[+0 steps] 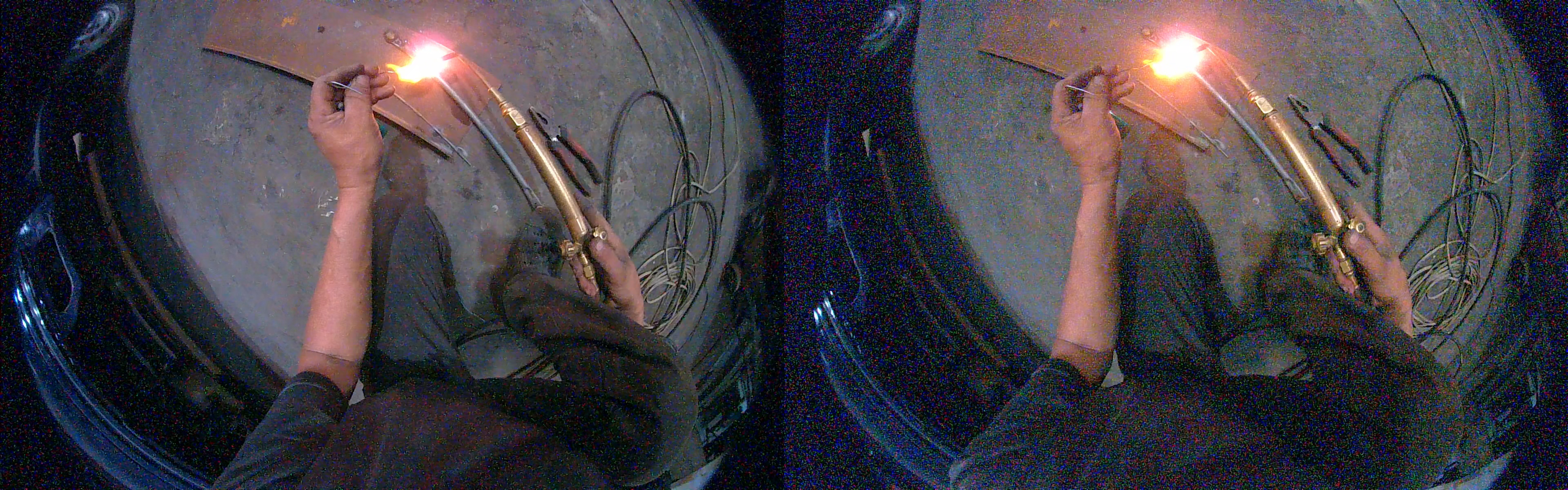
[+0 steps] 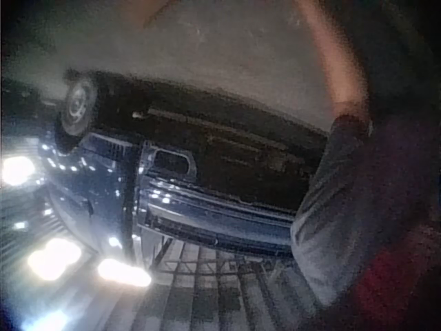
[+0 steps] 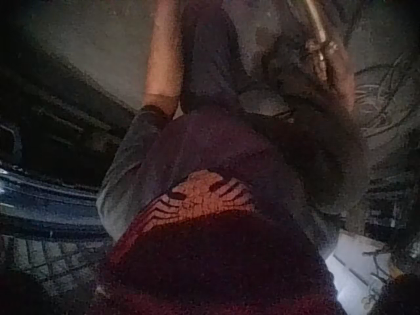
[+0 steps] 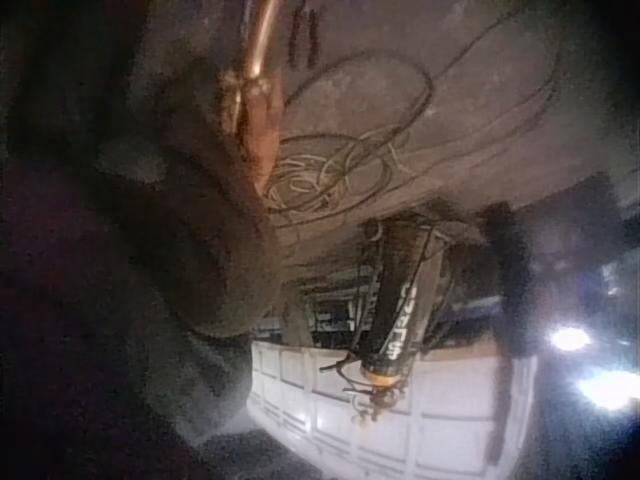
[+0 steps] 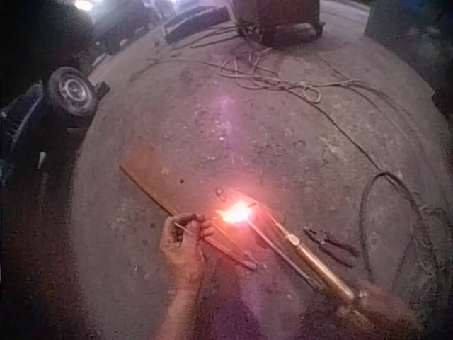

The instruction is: The person sits on the floor and uses a welding torch to heat and fuse small metal pieces onto a curved metal plate. They repeatedly pick up small metal bits, apply the torch flame to the plate, and add the bits to the molten area.

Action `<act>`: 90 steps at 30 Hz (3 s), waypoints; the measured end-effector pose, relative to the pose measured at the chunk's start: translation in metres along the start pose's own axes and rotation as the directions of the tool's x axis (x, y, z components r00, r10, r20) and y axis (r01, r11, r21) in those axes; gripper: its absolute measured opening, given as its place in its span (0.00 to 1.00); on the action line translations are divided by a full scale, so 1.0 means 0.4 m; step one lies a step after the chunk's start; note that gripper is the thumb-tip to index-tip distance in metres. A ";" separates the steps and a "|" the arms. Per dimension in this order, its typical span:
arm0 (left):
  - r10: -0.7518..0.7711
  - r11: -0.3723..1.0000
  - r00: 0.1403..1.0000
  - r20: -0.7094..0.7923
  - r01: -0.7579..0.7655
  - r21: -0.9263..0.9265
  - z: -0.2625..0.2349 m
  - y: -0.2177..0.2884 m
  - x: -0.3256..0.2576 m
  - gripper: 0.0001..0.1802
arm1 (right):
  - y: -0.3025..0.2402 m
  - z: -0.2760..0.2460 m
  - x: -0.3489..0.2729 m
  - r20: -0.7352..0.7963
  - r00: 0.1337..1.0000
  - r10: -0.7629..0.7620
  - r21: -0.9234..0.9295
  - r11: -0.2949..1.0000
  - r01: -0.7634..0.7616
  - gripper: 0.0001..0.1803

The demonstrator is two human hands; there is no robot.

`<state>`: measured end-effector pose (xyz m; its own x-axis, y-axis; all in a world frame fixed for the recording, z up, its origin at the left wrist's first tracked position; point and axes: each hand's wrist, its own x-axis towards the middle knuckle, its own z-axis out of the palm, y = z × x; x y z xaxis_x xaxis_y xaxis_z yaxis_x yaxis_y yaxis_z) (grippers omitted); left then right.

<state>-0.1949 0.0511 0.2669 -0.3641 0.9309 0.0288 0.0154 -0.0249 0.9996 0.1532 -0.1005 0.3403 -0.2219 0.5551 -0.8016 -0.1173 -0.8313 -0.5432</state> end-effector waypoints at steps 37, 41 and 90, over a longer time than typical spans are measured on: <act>0.004 1.000 1.000 -0.006 -0.004 -0.007 0.003 -0.004 -0.003 0.06 | -0.019 0.011 -0.001 0.005 1.000 0.028 0.041 0.999 -0.029 0.52; 0.002 1.000 1.000 -0.009 -0.002 0.010 0.002 0.001 -0.003 0.06 | -0.006 0.009 0.001 -0.015 0.999 0.031 0.053 0.998 -0.030 0.51; -0.001 1.000 0.999 -0.035 0.002 0.015 0.003 -0.003 -0.009 0.06 | 0.017 -0.021 0.004 0.027 0.999 0.022 0.099 0.995 -0.024 0.44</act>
<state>-0.1925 0.0481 0.2658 -0.3967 0.9175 0.0278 0.0284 -0.0180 0.9994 0.1603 -0.1050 0.3333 -0.2508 0.5362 -0.8060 -0.2076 -0.8430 -0.4962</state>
